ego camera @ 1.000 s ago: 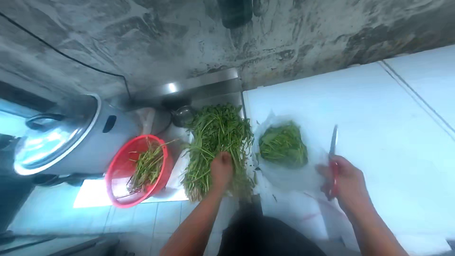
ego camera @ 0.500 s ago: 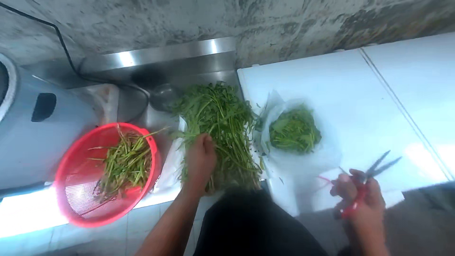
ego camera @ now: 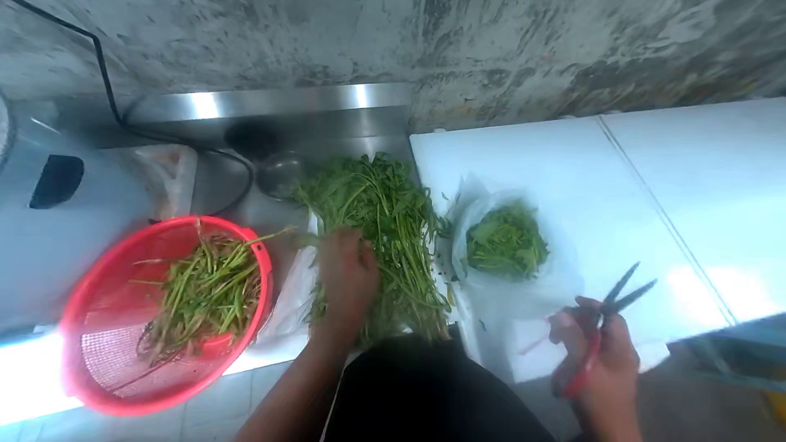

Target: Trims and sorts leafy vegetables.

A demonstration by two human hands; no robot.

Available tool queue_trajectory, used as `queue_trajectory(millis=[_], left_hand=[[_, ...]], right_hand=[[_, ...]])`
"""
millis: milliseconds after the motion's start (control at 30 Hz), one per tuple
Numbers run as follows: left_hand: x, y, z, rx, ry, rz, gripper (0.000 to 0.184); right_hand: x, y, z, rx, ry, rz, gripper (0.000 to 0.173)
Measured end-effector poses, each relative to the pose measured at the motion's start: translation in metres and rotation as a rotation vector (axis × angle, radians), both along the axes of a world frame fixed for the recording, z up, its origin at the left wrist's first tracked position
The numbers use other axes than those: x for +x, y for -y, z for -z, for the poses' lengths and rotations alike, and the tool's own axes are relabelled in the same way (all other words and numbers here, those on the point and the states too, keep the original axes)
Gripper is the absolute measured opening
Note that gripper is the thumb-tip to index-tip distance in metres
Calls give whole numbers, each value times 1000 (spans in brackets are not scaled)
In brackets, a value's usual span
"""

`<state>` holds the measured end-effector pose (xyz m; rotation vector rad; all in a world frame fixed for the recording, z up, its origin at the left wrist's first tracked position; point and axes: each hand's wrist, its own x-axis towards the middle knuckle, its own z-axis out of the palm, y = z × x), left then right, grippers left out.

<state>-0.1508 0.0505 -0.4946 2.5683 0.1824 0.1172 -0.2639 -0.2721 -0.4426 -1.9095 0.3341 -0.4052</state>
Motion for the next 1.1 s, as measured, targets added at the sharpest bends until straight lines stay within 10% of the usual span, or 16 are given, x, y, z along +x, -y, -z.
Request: queue_trajectory(millis=[233, 433, 667, 867, 1100], left_hand=[[43, 75, -2, -18, -779, 158, 56], [32, 80, 26, 34, -694, 47, 36], [27, 26, -3, -710, -301, -169, 36], [20, -3, -44, -878, 123, -229, 28], [21, 27, -3, -716, -425, -151, 33]], right_hand=[[8, -20, 1, 40, -53, -242, 53], [2, -7, 11, 77, -133, -224, 55], [10, -1, 12, 111, -158, -225, 53], [18, -5, 21, 98, -160, -295, 49], [20, -10, 23, 73, -211, -341, 55]])
